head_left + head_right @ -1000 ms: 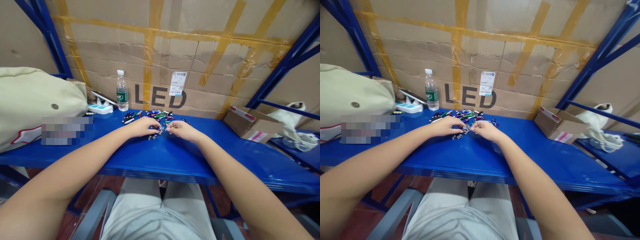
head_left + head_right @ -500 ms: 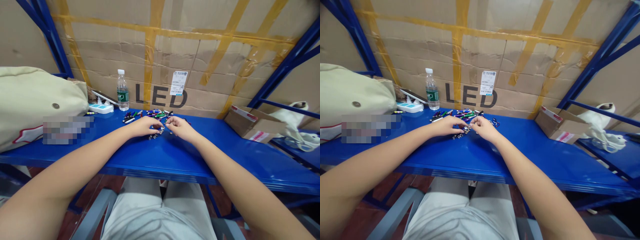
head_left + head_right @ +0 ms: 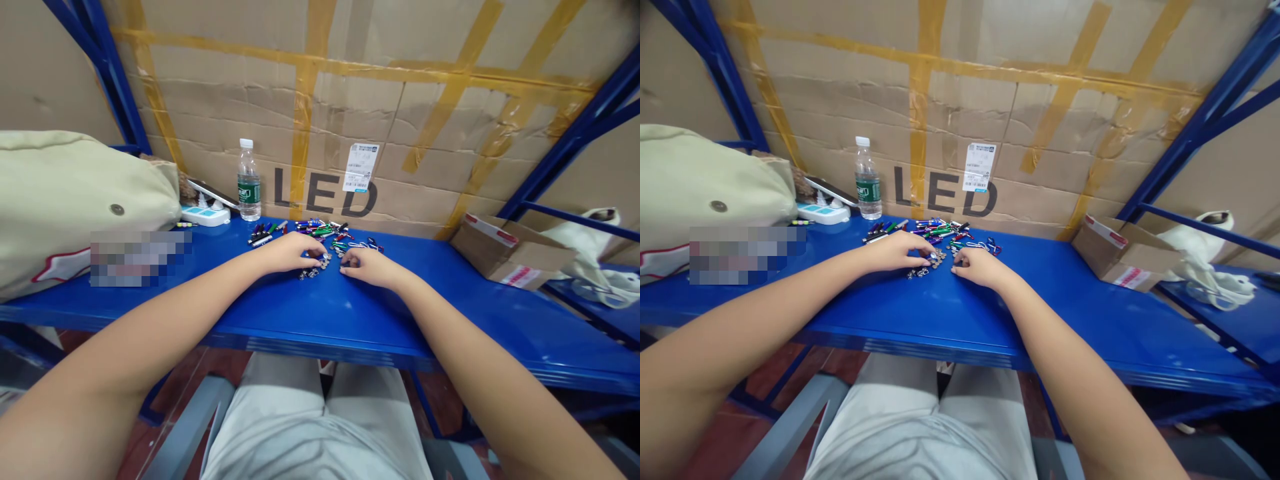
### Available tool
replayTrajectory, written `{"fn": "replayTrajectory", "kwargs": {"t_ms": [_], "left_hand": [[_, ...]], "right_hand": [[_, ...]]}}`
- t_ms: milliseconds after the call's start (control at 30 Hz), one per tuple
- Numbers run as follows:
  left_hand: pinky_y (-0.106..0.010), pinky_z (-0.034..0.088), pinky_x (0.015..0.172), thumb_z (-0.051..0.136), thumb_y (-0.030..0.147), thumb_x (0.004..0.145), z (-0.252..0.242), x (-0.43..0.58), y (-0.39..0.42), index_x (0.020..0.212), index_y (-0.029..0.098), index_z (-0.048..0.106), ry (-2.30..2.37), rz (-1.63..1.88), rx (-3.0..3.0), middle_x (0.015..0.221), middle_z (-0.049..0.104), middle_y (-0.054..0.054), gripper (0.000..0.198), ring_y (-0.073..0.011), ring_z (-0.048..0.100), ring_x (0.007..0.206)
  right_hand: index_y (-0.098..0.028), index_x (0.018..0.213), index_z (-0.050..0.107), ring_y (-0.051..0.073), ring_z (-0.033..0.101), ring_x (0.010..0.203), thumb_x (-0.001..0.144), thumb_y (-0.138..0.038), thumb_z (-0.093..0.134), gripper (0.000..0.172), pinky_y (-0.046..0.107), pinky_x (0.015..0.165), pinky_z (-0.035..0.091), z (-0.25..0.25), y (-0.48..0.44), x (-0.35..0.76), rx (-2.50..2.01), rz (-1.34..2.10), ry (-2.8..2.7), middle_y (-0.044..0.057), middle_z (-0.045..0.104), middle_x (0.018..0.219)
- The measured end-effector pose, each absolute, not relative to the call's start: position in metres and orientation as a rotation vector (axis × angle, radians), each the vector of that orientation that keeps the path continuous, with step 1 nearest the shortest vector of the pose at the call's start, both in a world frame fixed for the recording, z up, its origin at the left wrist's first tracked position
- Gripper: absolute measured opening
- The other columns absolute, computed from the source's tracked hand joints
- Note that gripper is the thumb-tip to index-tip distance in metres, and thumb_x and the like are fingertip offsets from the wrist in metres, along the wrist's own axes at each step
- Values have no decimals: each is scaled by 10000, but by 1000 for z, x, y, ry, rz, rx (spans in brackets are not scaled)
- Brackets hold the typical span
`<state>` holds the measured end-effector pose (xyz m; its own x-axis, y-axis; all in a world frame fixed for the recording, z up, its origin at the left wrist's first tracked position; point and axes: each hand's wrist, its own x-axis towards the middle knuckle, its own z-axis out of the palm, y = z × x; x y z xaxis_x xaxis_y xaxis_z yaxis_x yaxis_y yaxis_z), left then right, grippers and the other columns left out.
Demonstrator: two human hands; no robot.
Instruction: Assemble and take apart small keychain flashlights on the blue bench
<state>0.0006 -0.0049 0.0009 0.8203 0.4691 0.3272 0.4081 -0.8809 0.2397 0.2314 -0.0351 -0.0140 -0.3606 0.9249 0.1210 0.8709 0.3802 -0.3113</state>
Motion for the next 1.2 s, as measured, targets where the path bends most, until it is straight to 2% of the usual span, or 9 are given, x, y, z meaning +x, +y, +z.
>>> {"fn": "replayTrajectory", "kwargs": {"t_ms": [300, 433, 533, 633, 733, 900, 1033, 1200], "left_hand": [[-293, 457, 843, 618, 254, 822, 1, 1, -5, 1031, 171, 652, 693, 555, 2859, 1023, 695, -55, 227, -175, 630, 934], [-298, 457, 843, 617, 245, 821, 2, 1, -6, 1023, 176, 653, 697, 545, 2870, 1019, 695, -52, 216, -175, 630, 929], [-295, 454, 852, 613, 243, 828, 1, 0, -5, 1032, 172, 648, 685, 533, 2883, 1028, 692, -55, 219, -170, 628, 939], [-292, 457, 847, 611, 253, 834, 1, 0, -4, 1044, 174, 643, 679, 525, 2892, 1031, 691, -54, 227, -168, 627, 941], [-290, 459, 845, 608, 264, 837, 1, 0, -3, 1048, 178, 643, 666, 525, 2908, 1037, 690, -53, 231, -170, 626, 947], [-290, 463, 842, 604, 258, 839, 1, -1, -3, 1046, 175, 645, 655, 521, 2912, 1032, 691, -52, 227, -169, 628, 941], [-296, 465, 847, 604, 254, 838, 0, -1, -3, 1054, 182, 643, 663, 521, 2901, 1040, 691, -51, 231, -168, 629, 944], [-307, 463, 867, 608, 250, 836, 0, 0, -4, 1052, 168, 647, 670, 508, 2896, 1052, 689, -63, 234, -174, 627, 963]], "right_hand": [[-164, 808, 617, 132, 566, 652, 757, -161, 600, 54, 235, 604, 434, -18, -33, 230, -1449, 327, -2349, 18, 640, 739], [-178, 776, 637, 133, 579, 677, 733, -147, 610, 60, 239, 627, 439, -14, -37, 229, -1381, 372, -2392, 10, 650, 747], [-188, 745, 648, 141, 600, 725, 731, -203, 632, 26, 246, 653, 450, -9, -41, 232, -1360, 484, -2448, 13, 673, 803], [-184, 806, 650, 141, 597, 697, 739, -295, 646, 129, 248, 616, 447, -7, -43, 235, -1391, 525, -2445, 17, 672, 800], [-180, 913, 654, 143, 592, 686, 737, -315, 655, 222, 250, 606, 445, -7, -42, 236, -1436, 472, -2429, 22, 669, 803], [-196, 828, 670, 150, 622, 765, 777, -203, 588, 97, 253, 681, 463, -8, -41, 235, -1436, 486, -2475, 17, 702, 873], [-198, 817, 664, 170, 635, 807, 760, -214, 622, 72, 268, 713, 472, -6, -41, 237, -1523, 425, -2440, 24, 709, 911], [-193, 773, 657, 172, 635, 804, 774, -224, 614, 53, 275, 731, 467, -4, -42, 235, -1506, 360, -2422, 21, 707, 863]]}}
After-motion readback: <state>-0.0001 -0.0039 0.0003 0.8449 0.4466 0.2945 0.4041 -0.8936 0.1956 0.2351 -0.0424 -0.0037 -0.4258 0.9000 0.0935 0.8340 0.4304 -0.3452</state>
